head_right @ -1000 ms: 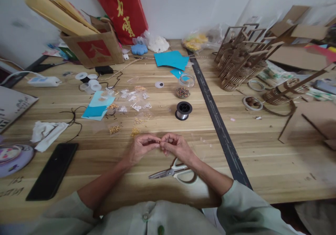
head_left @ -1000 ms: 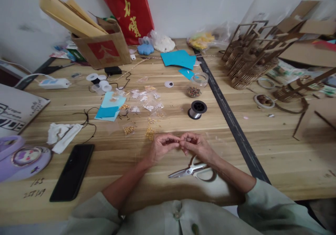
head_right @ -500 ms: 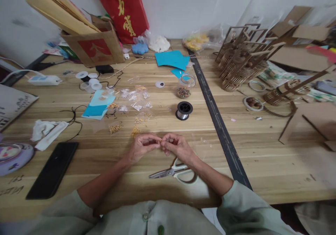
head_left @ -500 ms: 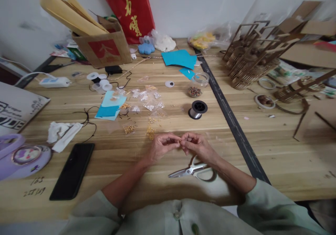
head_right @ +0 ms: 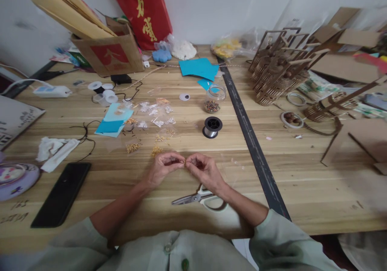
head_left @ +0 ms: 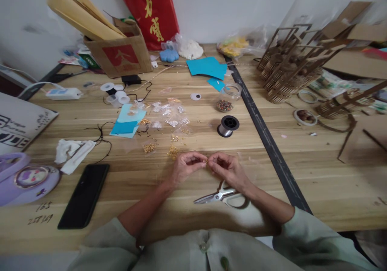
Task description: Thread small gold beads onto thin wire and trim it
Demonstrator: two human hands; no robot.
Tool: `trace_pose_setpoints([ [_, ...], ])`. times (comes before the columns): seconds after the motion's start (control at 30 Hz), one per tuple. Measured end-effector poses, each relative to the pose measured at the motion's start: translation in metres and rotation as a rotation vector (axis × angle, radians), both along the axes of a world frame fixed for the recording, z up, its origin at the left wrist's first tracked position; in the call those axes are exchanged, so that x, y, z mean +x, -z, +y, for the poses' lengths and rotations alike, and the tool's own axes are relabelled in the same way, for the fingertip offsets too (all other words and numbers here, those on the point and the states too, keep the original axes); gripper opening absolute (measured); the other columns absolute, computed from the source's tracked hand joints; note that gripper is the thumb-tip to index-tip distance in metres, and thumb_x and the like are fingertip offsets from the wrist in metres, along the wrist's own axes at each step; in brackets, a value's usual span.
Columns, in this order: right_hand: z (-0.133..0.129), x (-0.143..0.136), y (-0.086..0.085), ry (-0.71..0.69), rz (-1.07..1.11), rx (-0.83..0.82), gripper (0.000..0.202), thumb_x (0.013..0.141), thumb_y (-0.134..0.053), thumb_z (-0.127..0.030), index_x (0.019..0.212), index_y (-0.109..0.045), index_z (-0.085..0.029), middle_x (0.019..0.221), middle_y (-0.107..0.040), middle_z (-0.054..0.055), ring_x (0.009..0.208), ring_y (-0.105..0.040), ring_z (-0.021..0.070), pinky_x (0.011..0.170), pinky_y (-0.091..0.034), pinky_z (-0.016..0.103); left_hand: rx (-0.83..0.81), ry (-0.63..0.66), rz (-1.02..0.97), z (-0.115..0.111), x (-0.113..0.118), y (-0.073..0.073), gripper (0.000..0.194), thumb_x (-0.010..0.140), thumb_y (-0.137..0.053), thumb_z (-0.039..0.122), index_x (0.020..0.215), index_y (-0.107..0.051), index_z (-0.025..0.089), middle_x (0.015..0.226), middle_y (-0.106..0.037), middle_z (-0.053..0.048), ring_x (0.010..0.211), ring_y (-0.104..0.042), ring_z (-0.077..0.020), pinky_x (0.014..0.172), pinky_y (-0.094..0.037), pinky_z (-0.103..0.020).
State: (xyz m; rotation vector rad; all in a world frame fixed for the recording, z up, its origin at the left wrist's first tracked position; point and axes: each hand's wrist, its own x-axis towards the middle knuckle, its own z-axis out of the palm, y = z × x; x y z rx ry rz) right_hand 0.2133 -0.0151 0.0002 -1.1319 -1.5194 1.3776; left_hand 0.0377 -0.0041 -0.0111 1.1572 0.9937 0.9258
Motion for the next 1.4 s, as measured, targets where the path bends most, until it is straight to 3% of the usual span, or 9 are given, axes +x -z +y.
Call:
trace_pose_setpoints([
  [0.17, -0.004, 0.001, 0.001, 0.012, -0.229, 0.229, 0.014, 0.085, -0.054, -0.029, 0.080, -0.058, -0.016, 0.071, -0.061, 0.003, 0.063, -0.054, 0.0125, 0.056, -0.042, 0.023, 0.025, 0.009, -0.011, -0.001, 0.000, 0.002, 0.018, 0.068, -0.074, 0.026, 0.080, -0.070, 0.014, 0.080, -0.069, -0.004, 0.075, -0.062, -0.0140, 0.071, -0.049, -0.024],
  [0.27, -0.005, 0.002, 0.001, -0.002, -0.277, 0.273, 0.015, 0.086, -0.052, -0.030, 0.079, -0.057, -0.017, 0.071, -0.061, 0.003, 0.064, -0.055, 0.0132, 0.056, -0.042, 0.023, 0.026, 0.019, -0.018, 0.000, 0.000, 0.003, 0.019, 0.068, -0.074, 0.027, 0.081, -0.070, 0.014, 0.081, -0.069, -0.005, 0.075, -0.062, -0.0144, 0.072, -0.048, -0.024],
  [0.7, -0.001, 0.003, -0.004, -0.087, -0.006, -0.030, 0.027, 0.085, -0.056, -0.041, 0.076, -0.055, -0.016, 0.066, -0.051, 0.000, 0.059, -0.045, 0.0104, 0.055, -0.034, 0.022, -0.002, 0.039, -0.059, 0.001, -0.001, 0.007, 0.018, 0.069, -0.074, 0.026, 0.083, -0.071, 0.014, 0.082, -0.069, -0.004, 0.075, -0.061, -0.0140, 0.072, -0.047, -0.024],
  [1.4, 0.001, 0.004, 0.002, -0.083, -0.024, -0.015, 0.026, 0.086, -0.056, -0.040, 0.077, -0.055, -0.016, 0.068, -0.052, -0.001, 0.060, -0.045, 0.0097, 0.056, -0.035, 0.022, 0.015, 0.039, -0.082, 0.002, -0.001, 0.009, 0.018, 0.070, -0.073, 0.024, 0.083, -0.071, 0.013, 0.080, -0.066, -0.004, 0.074, -0.058, -0.0129, 0.070, -0.045, -0.023],
])
